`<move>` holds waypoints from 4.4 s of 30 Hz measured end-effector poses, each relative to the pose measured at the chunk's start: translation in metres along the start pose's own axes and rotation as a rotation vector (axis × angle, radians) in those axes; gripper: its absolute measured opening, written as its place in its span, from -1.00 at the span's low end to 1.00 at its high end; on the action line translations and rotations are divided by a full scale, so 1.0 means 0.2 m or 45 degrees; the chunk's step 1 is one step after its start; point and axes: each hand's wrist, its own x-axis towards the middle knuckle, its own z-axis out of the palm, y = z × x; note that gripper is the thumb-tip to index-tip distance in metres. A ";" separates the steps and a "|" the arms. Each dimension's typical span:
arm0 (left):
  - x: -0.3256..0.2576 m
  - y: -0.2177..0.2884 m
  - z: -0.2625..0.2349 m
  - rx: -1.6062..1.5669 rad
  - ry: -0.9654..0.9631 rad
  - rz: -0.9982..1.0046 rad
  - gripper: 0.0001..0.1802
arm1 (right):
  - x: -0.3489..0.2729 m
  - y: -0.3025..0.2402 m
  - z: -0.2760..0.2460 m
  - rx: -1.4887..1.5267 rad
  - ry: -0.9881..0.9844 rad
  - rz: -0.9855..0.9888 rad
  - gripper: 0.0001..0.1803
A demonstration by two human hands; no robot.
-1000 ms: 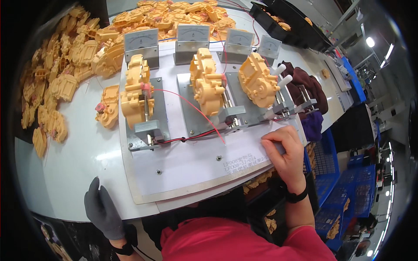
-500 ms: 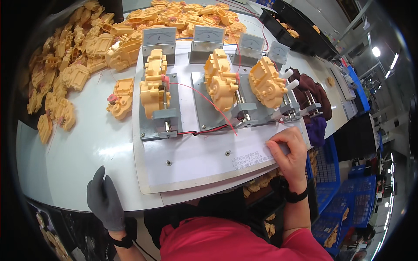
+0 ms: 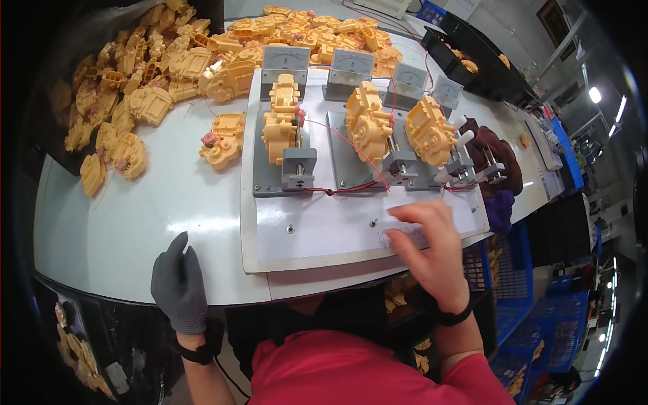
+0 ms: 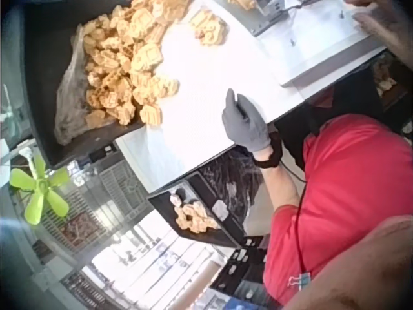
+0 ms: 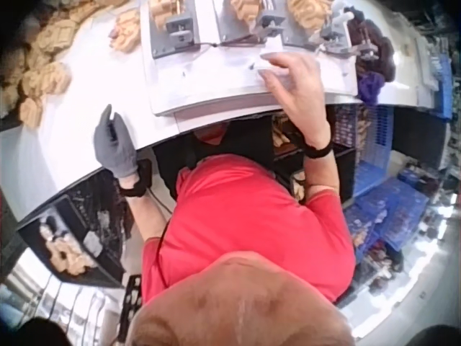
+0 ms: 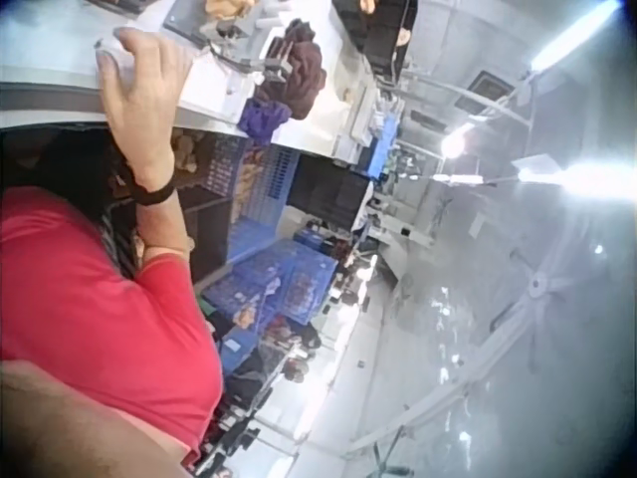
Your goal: The person assembles yellow plastic electrical components by inserting them into a white testing jig with metal clamps. They connect red and black wires to the components and the jig, then remove the components and place them into a black bin. The process is repeated for multiple units.
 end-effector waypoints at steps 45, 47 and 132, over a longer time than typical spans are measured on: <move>0.02 0.01 -0.01 0.078 -0.017 0.108 -0.68 | 0.02 0.03 0.13 0.020 0.056 -0.068 -0.86; 0.01 0.01 -0.01 0.078 -0.013 0.104 -0.68 | 0.02 0.03 0.12 0.033 0.037 -0.062 -0.87; 0.01 0.03 -0.05 0.084 -0.140 -0.025 -0.73 | 0.15 -0.27 0.32 0.152 -0.078 -0.237 -0.84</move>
